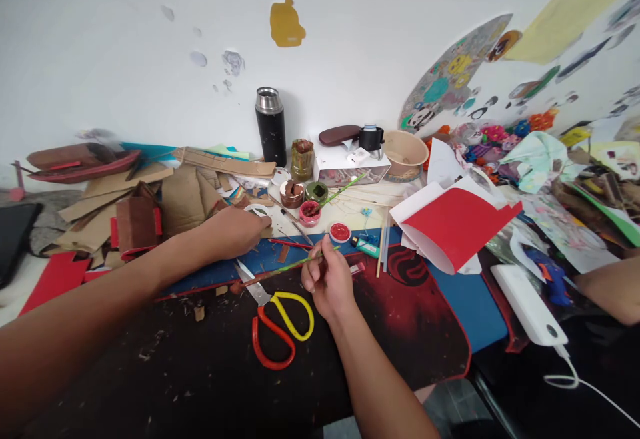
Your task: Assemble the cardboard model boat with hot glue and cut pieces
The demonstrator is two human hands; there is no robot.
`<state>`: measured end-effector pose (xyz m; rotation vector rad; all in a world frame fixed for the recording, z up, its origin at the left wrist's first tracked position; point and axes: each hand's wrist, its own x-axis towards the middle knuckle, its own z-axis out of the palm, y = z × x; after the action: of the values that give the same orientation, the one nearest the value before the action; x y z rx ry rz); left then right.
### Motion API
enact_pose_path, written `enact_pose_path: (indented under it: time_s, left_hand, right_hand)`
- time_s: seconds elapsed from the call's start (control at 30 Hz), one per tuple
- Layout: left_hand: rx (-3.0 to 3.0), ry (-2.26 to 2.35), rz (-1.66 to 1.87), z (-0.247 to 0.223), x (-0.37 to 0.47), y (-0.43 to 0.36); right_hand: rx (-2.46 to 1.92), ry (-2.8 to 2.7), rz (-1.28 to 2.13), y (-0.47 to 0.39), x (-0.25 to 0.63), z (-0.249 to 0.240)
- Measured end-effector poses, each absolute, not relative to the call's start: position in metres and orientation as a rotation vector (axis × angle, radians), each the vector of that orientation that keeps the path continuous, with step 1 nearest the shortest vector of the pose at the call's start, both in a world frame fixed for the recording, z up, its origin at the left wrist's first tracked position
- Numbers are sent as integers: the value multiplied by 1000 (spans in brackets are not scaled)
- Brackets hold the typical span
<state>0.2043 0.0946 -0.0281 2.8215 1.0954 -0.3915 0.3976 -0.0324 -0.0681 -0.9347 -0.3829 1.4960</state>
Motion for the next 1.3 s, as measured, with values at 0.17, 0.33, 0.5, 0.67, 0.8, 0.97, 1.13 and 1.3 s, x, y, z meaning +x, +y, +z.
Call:
enact_pose_path:
  time_s: [0.17,0.33,0.5,0.67,0.8,0.97,1.13,1.3]
  left_hand:
    - [2785,1083,-332,-22,197,93]
    - [2771,1156,-274,-16,176,76]
    - [2634,1236,-189,-10,135,26]
    - [2546,1214,-349,-19,124,-35]
    - [2506,1188,-472,-23,138,-58]
    - [2485,1209,-468,-24,139,-55]
    - [2449,1264,-356,-33,125,-52]
    - [2430,1432,-212,-32,112,-49]
  right_hand:
    - [-940,-393,1493,-33,397,-69]
    - [-928,-370,1506,-34,399,-69]
    - [-889,-356,1542,-34,401,-68]
    - [-888,-343,1560,-34,401,-69]
    - [-907,-349,1546,-34,399,-69]
    - [-927,-367,1525,-34,397,-70]
    - [-933,-363,1507,-34,396,-69]
    - [-946,-376,1503,-33,394,-70]
